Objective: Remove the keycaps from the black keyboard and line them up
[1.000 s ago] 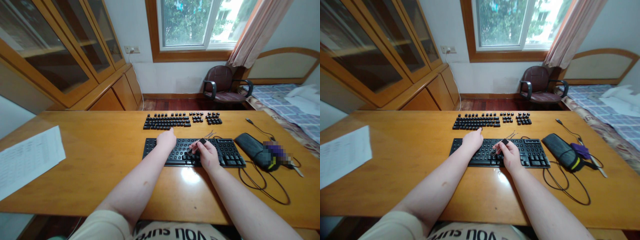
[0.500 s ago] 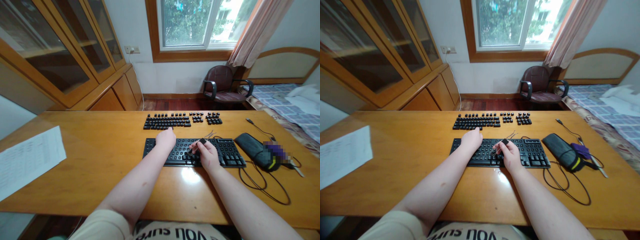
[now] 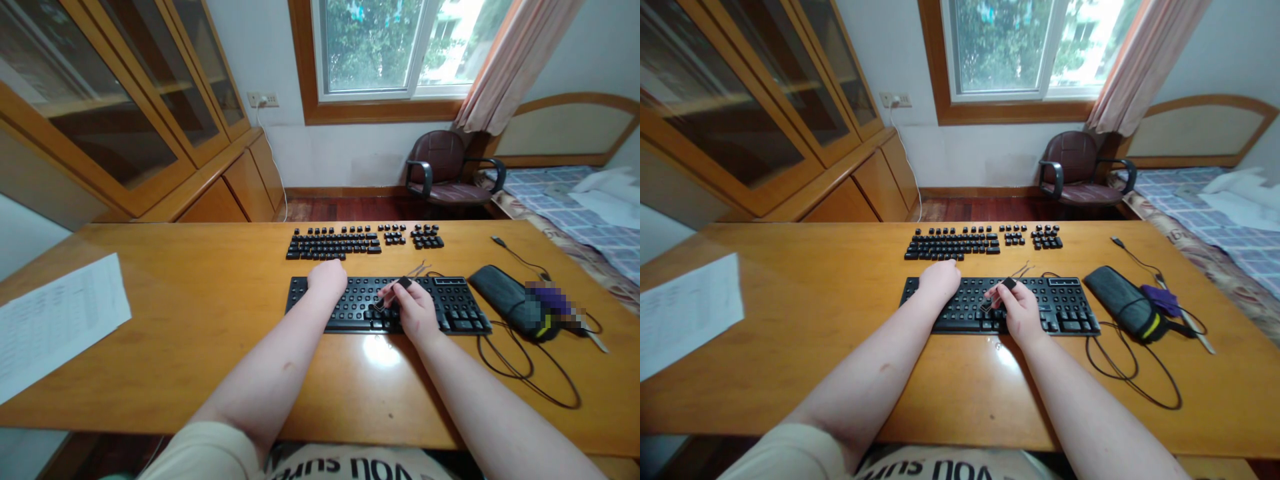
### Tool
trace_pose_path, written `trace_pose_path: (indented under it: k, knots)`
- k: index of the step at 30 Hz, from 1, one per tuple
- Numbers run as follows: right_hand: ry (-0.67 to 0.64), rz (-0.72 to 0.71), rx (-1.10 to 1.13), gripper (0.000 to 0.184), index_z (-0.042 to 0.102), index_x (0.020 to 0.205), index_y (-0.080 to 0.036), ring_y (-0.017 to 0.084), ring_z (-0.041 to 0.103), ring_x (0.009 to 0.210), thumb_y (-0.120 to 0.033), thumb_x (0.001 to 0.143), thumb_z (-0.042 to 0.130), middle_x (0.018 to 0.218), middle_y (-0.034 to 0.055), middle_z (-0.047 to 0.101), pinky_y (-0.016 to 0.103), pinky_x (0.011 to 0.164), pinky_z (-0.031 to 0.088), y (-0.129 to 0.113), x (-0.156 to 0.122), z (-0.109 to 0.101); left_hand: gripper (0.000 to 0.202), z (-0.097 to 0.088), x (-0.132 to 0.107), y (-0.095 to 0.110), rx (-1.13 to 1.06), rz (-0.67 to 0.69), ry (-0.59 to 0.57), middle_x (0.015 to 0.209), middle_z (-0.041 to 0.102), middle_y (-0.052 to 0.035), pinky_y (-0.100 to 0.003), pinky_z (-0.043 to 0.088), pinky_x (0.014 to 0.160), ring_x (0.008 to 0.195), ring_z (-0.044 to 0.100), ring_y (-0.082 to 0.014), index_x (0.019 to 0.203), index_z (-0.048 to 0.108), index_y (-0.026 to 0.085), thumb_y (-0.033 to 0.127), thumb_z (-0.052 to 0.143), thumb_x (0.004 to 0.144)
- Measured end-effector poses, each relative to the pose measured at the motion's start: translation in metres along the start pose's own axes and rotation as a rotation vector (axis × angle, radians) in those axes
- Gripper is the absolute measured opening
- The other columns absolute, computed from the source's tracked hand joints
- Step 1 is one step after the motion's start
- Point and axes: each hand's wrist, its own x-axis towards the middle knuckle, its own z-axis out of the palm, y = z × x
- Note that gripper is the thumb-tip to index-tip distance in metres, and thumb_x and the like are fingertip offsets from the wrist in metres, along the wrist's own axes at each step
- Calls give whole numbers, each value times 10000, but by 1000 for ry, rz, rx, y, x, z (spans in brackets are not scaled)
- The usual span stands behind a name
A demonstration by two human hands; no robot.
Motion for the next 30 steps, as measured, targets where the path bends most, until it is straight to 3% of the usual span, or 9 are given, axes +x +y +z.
trace_pose_path:
  k: [22,27,30]
  knots:
    - [15,11,33,213,636,742,-175,120,551,542,-345,842,557,719,36,679,268,557,440,3,0,0,286,-1,-1,2,-6,10,-5,1020,665,-148,-368,475,793,947,625,-263,999,619,161,217,390,837]
    - [16,20,-23,221,599,831,-176,122,549,506,-391,835,548,682,30,663,271,524,456,-6,2,1,301,-22,-19,8,-25,51,54,1000,664,-129,-362,459,815,938,619,-250,1032,607,171,237,360,874]
    - [-61,10,-173,211,570,924,-186,133,564,525,-377,845,532,676,20,650,278,547,473,-12,4,-2,305,-40,-44,13,-84,234,173,993,662,-94,-365,434,848,935,602,-242,1016,625,201,273,358,887]
